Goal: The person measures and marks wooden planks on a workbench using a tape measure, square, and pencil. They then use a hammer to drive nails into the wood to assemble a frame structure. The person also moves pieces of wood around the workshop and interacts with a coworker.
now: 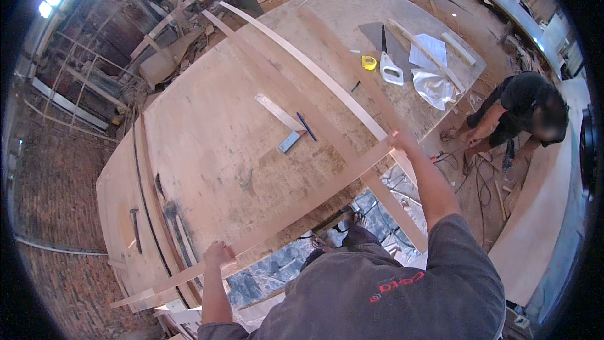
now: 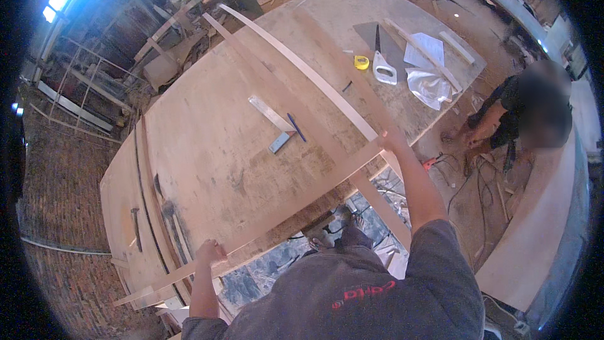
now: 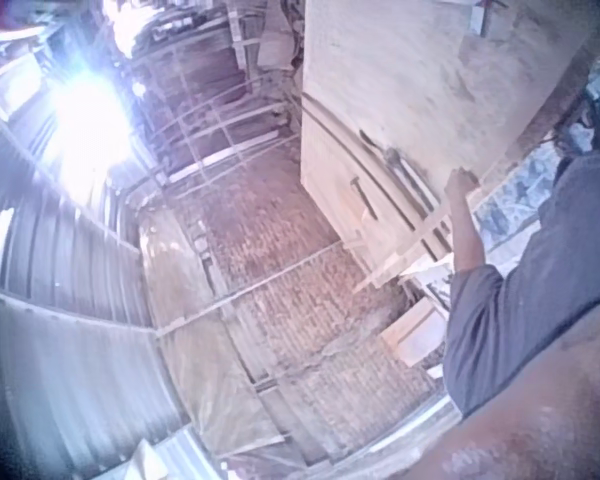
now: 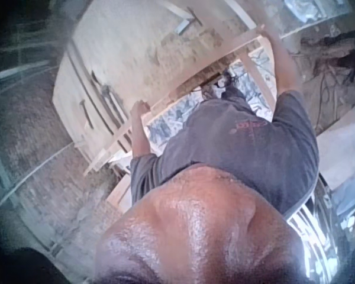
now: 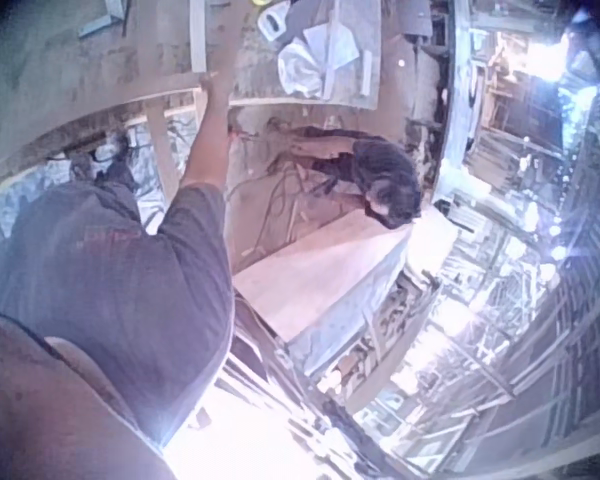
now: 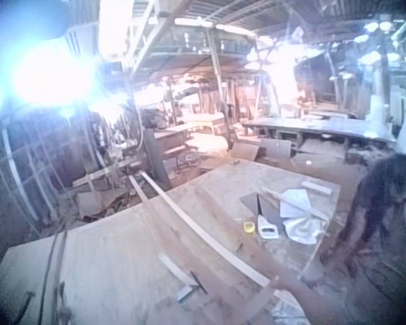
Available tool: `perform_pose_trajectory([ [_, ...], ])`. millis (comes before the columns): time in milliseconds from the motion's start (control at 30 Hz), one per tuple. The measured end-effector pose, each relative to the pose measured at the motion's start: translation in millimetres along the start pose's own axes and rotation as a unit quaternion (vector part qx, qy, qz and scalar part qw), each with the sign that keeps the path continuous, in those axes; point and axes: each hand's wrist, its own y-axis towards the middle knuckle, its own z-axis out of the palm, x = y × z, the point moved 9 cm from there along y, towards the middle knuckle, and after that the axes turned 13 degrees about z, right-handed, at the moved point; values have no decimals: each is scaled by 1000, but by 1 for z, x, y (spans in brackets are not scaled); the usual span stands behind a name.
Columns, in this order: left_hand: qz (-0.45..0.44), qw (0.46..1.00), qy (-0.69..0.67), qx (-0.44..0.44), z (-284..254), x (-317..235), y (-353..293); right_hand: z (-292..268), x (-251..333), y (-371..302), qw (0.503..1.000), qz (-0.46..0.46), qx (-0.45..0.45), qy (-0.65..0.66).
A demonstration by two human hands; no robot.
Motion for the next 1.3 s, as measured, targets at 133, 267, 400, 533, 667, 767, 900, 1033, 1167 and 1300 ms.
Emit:
perform_pose_trajectory([
  [133, -17, 999, -14, -24, 1, 2, -5, -4, 5, 4, 998, -3, -18, 58],
  [267, 0, 1000, -7, -27, -2, -2, -8, -1, 6, 7, 995, -15, -31, 89],
  [400, -11, 999, -18, -28, -22, -16, -15, -6, 15, -4, 999, -28, -30, 17],
  [533, 18, 1000, -5, -10, -20, -23, -11, -2, 20, 5, 997, -57, -29, -48],
  [667, -16, 1000, -16, -16, -9, -10, -9, 3, 23, 6, 997, -27, -3, -69],
  [767, -27, 1000, -17, 0, -2, -7, -6, -6, 24, -4, 998, -26, -42, -27],
  [900, -8, 997, -69, -41, 12, -6, -4, -5, 19, -3, 999, 0, 41, -2],
  [1033, 6, 977, -162, -139, 40, -4, 1, 0, 18, 6, 997, -10, -20, -68],
  [1167, -42, 971, -179, -155, 78, 23, 13, -2, 23, 6, 999, -12, 5, -48],
  [1300, -64, 975, -144, -154, 57, -3, 16, -11, 37, -5, 993, -57, -84, -68],
])
